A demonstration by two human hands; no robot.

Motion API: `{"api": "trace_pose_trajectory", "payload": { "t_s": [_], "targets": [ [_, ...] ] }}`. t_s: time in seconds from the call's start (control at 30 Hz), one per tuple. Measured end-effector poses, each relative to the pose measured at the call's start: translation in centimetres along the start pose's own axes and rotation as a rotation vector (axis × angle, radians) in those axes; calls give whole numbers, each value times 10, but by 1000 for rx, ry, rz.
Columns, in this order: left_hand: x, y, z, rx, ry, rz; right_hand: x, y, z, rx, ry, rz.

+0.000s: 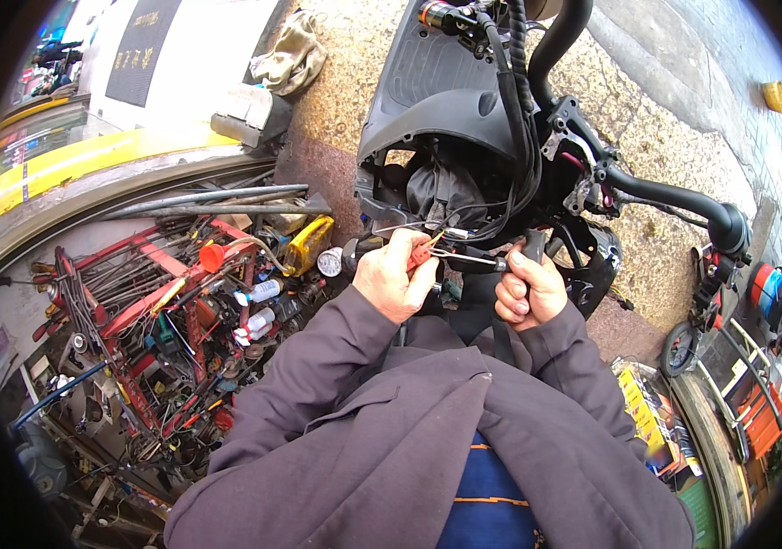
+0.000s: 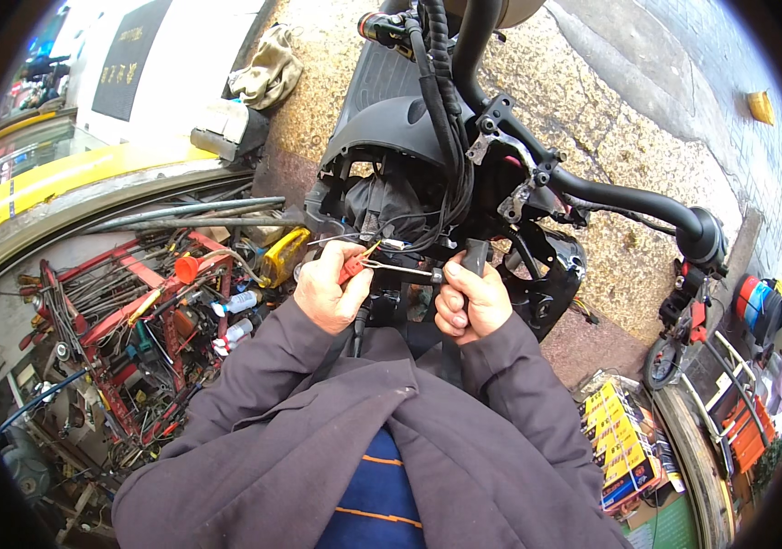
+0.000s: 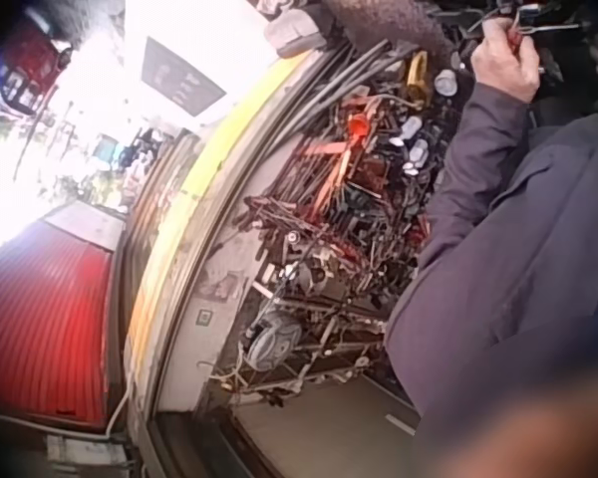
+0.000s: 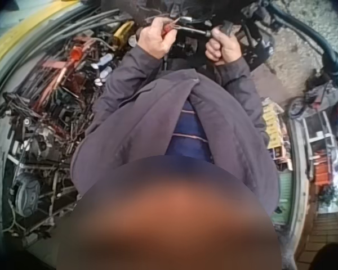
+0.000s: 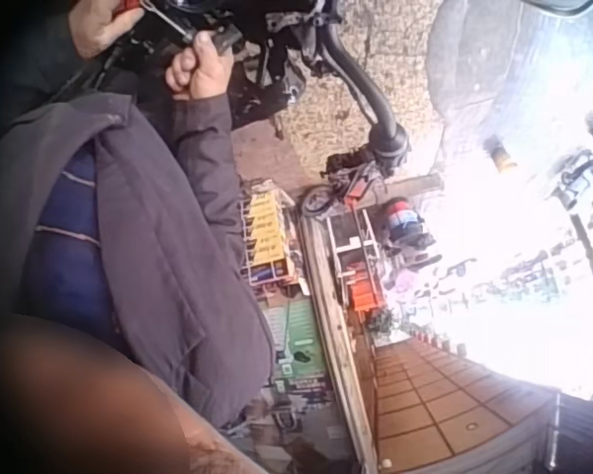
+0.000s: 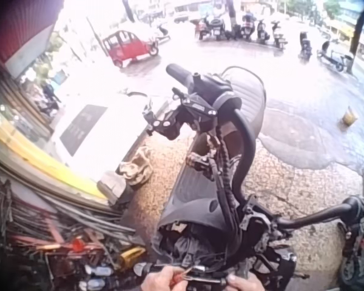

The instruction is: The person removes the front fairing of a scooter, disconnects the headlight wiring, and uses a cordless drill to remove the headlight assembly. They then strip the ends of the wires with pliers and prepare them for reconnection.

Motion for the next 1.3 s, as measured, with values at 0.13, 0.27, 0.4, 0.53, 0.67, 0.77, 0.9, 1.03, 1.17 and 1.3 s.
{"api": "trace_pose_trajectory", "payload": {
  "t_s": [0.13, 0.27, 0.4, 0.53, 0.67, 0.77, 0.9, 1.03, 1.17, 1.3],
  "targets": [
    [-8, 0, 3, 40, 37, -59, -1, 3, 1, -58, 1, 8],
    [-11, -4, 6, -17, 15, -118, -1, 5, 2, -70, -8, 21],
    [-11, -4, 4, 38, 80, -66, 0, 6, 4, -38, 1, 39],
    [-10, -3, 2, 143, 173, 10, 0, 8, 6, -69, 1, 25],
    [-9, -4, 4, 121, 194, 31, -1, 9, 7, -61, -2, 20],
    [-11, -6, 5, 110, 184, 28, 0, 10, 7, -64, -17, 18],
    [-11, -8, 7, 90, 208, 23, 0, 10, 7, -21, -10, 43],
    [-11, -9, 8, 115, 250, 28, -2, 12, 8, -46, -7, 31],
    [-12, -8, 8, 139, 263, 16, -9, 9, 10, -117, -26, -120],
    [-13, -6, 9, 123, 268, -6, -21, -5, 24, -683, -119, -553]
  ]
}}
Point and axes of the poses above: each hand's wrist, its own x-axis towards the middle knuckle, its own z-axis out of the palm, y = z × x, the point moved 1 cm from there along x, towards the middle knuckle, and after that the axes turned 12 degrees about x, right-handed, at the moved point
